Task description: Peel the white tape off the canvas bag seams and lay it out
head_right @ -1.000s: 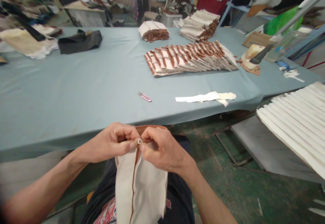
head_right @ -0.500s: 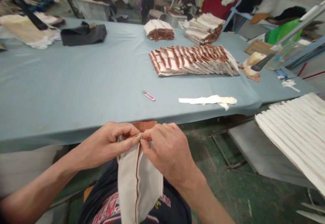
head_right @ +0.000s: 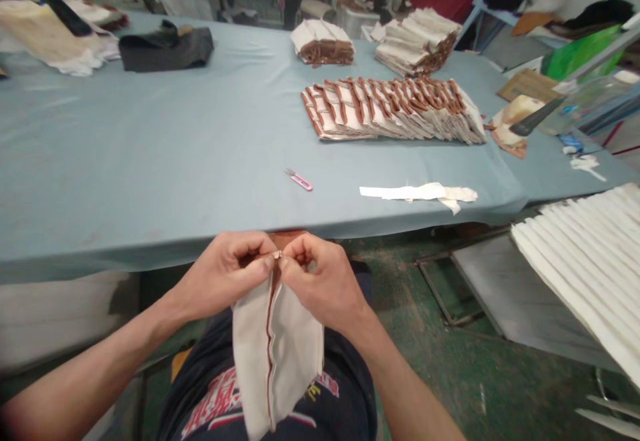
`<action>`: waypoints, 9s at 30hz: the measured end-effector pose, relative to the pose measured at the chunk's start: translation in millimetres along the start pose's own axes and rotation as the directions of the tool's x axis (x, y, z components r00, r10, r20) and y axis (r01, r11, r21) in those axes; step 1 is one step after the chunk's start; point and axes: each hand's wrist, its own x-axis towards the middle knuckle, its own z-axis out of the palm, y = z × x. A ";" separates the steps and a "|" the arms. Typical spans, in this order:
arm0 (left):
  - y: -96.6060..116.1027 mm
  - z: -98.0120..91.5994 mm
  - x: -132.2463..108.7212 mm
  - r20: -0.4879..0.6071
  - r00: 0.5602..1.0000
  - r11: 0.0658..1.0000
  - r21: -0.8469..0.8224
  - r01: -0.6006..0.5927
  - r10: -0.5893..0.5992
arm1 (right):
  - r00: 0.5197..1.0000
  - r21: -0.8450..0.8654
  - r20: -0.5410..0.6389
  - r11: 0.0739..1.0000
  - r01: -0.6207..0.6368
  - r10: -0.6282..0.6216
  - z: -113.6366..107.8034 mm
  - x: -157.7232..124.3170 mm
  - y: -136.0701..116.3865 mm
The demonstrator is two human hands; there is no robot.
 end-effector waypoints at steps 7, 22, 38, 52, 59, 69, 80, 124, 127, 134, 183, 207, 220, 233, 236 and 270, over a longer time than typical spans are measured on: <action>-6.4 -8.8 0.9 0.152 0.987 0.979 -0.187 0.082 -0.054 | 0.995 0.124 0.079 0.990 -0.064 0.055 -0.5 -1.0 2.4; -2.0 4.5 4.1 0.099 0.988 0.953 -0.268 0.144 -0.122 | 0.996 0.156 0.084 0.987 0.030 -0.043 3.7 -3.9 15.0; 16.7 -9.4 -4.6 0.113 0.943 0.906 0.261 -0.333 0.314 | 0.875 -0.593 0.109 0.676 0.439 -0.473 -17.7 -19.9 -11.2; 2.3 8.8 -4.9 0.035 0.992 0.952 -0.279 0.126 -0.121 | 0.993 0.225 0.101 0.970 -0.088 0.066 8.7 -9.2 5.2; -7.6 -17.7 -3.7 0.272 0.955 0.955 -0.235 0.182 -0.115 | 0.995 0.144 0.102 0.990 0.004 -0.019 5.2 -6.5 7.3; 8.8 -21.7 -0.7 0.238 0.962 0.986 -0.129 -0.107 0.135 | 0.964 -0.088 0.037 0.960 0.264 -0.262 -6.9 -7.0 0.2; 6.8 -18.2 -1.0 0.297 0.953 0.951 -0.307 0.029 0.067 | 0.960 0.160 0.267 0.986 0.045 -0.087 -25.6 -0.2 -6.0; 16.7 -68.3 -4.2 0.400 0.844 0.833 0.274 -0.481 0.357 | 0.916 -0.241 0.290 0.906 0.349 -0.276 15.6 17.6 -15.0; 15.8 -71.0 -6.3 0.425 0.817 0.810 0.263 -0.525 0.391 | 0.916 -0.177 0.293 0.926 0.334 -0.275 15.2 16.0 -12.5; 4.3 -68.8 -11.7 0.404 0.807 0.753 0.331 -0.568 0.431 | 0.935 -0.186 0.243 0.934 0.305 -0.257 20.6 14.1 -8.4; 24.6 -43.6 16.3 0.540 0.786 0.885 0.148 -0.442 0.302 | 0.923 -0.251 0.191 0.893 0.374 -0.333 -26.0 -18.9 -26.1; 14.9 -23.6 21.7 0.374 0.845 0.887 0.109 -0.449 0.382 | 0.906 -0.006 0.380 0.979 0.203 -0.186 -35.5 9.7 -4.5; -0.1 -17.3 -13.2 0.340 0.912 0.928 -0.358 -0.101 0.231 | 0.947 0.490 0.295 0.871 -0.032 -0.131 -2.8 -2.2 3.8; -6.1 4.7 -4.6 0.203 0.933 0.847 -0.506 -0.161 0.298 | 0.913 0.539 0.387 0.835 -0.113 -0.126 -6.5 1.0 10.6; 10.4 -15.3 -2.9 0.245 0.896 0.841 -0.497 -0.213 0.371 | 0.888 0.523 0.423 0.848 -0.078 -0.179 -22.9 8.8 13.5; 12.9 -7.4 31.2 0.450 0.856 0.953 -0.265 -0.145 0.255 | 0.893 0.182 0.434 0.982 0.042 -0.119 -82.1 14.2 2.7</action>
